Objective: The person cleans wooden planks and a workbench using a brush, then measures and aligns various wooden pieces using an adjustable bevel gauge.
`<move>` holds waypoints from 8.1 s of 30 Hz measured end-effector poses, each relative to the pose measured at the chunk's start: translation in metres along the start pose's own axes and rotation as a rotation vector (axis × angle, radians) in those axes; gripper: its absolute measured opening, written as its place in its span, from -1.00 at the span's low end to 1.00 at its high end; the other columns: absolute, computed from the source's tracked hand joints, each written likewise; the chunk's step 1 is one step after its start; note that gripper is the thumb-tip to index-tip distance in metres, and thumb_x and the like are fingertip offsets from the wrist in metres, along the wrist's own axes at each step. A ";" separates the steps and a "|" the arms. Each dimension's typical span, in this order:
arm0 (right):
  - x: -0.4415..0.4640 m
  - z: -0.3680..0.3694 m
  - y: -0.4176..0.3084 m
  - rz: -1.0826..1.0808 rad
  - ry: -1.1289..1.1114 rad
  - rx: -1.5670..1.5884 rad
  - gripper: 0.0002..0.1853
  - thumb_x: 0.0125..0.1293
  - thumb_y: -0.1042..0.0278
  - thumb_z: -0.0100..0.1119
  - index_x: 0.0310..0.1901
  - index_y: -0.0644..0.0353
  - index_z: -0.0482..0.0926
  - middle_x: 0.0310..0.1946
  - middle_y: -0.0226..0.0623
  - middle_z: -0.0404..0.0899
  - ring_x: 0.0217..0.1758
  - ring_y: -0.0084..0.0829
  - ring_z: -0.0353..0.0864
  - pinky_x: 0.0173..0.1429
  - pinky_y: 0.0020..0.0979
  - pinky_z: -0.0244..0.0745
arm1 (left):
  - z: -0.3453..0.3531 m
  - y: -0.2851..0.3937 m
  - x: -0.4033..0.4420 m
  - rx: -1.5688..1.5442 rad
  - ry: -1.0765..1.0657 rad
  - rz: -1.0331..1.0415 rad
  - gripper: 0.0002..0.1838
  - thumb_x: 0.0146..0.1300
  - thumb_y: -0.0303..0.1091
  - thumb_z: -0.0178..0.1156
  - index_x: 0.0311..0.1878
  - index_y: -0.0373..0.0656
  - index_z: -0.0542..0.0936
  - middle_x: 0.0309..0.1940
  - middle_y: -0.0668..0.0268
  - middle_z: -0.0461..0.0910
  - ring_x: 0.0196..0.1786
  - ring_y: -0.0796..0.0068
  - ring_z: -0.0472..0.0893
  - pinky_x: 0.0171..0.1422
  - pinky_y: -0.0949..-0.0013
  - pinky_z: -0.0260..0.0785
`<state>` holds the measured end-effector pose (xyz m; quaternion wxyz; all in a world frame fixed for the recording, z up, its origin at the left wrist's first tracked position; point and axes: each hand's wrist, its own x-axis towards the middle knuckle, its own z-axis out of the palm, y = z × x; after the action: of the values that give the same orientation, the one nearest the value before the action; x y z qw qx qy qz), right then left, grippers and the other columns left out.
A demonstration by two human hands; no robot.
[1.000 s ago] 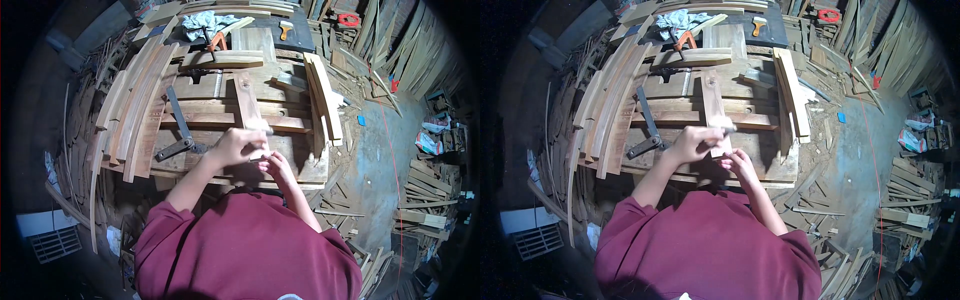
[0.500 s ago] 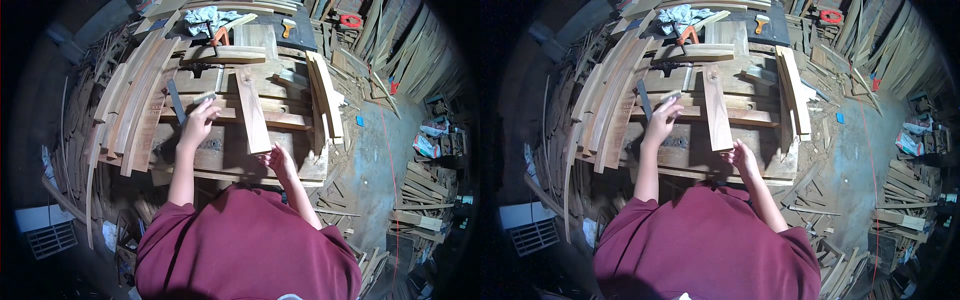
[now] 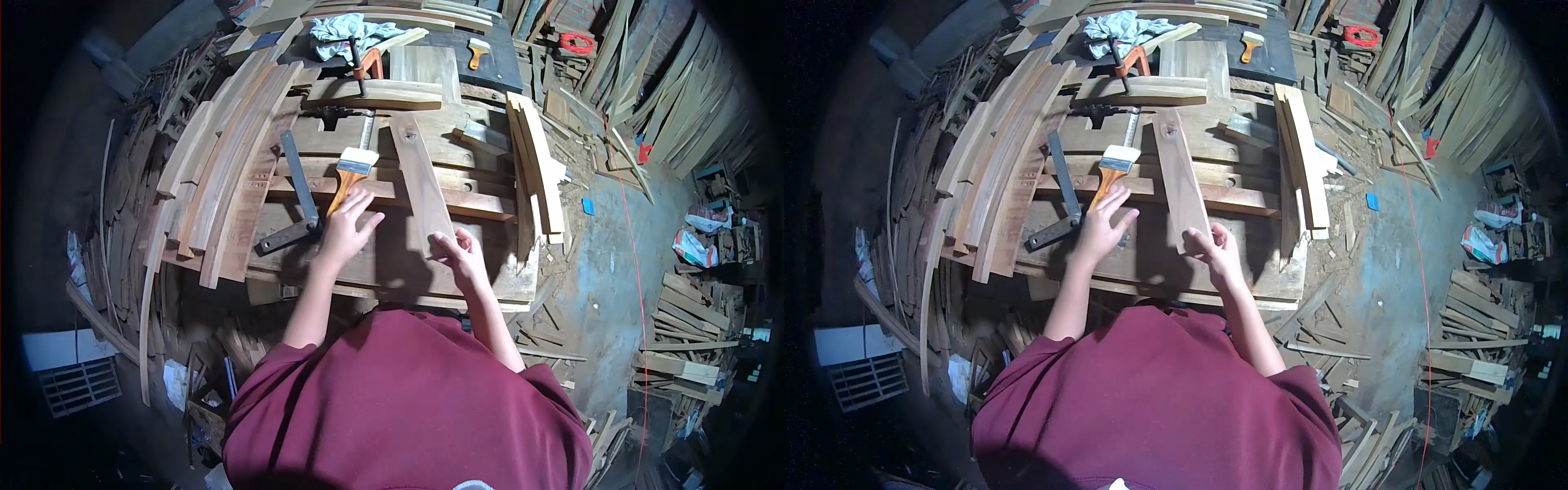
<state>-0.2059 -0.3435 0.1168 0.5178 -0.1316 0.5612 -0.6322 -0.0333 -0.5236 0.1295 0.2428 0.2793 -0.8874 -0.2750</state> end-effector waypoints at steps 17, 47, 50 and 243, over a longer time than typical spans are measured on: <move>-0.047 -0.031 0.036 -0.557 0.232 -1.035 -0.64 0.06 0.48 0.16 -0.09 0.31 0.35 -0.39 0.05 0.47 -0.33 0.08 0.51 -0.29 -0.10 0.43 | 0.076 0.063 0.038 -0.115 -0.027 -0.270 -0.27 0.00 0.19 0.29 -0.14 -0.43 0.45 -0.54 -0.11 0.55 -0.41 -0.11 0.59 -0.36 0.09 0.44; 0.077 -0.107 -0.123 -0.370 1.072 -1.386 -0.51 0.04 -0.14 0.27 -0.33 0.19 0.48 -0.36 -0.06 0.58 -0.25 -0.04 0.60 -0.17 -0.13 0.49 | 0.078 0.070 0.036 0.119 -0.058 -0.158 -0.61 0.09 -0.21 0.23 -0.03 -0.11 0.41 -0.36 -0.03 0.52 -0.31 -0.08 0.59 -0.26 0.01 0.46; 0.078 -0.105 -0.126 -0.337 1.076 -1.435 -0.47 0.06 -0.19 0.24 -0.32 0.22 0.49 -0.35 -0.03 0.59 -0.25 -0.04 0.61 -0.17 -0.15 0.50 | 0.073 0.058 0.034 0.108 -0.051 -0.124 -0.60 0.07 -0.19 0.25 -0.06 -0.12 0.43 -0.38 -0.03 0.55 -0.31 -0.07 0.59 -0.25 0.01 0.45; 0.071 0.063 0.025 -0.650 0.575 -1.528 -0.45 0.11 0.21 0.27 0.19 -0.17 0.43 0.23 -0.12 0.33 0.34 0.06 0.17 0.35 -0.09 0.13 | -0.259 -0.176 -0.110 0.507 0.483 -0.598 -0.61 0.07 -0.11 0.28 -0.17 -0.21 0.50 -0.21 0.14 0.50 -0.15 0.07 0.51 0.00 0.13 0.35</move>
<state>-0.1765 -0.4326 0.0869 -0.0791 -0.4311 0.8744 -0.2083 0.2615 -0.6676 0.1791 0.2767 0.6296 -0.7252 -0.0344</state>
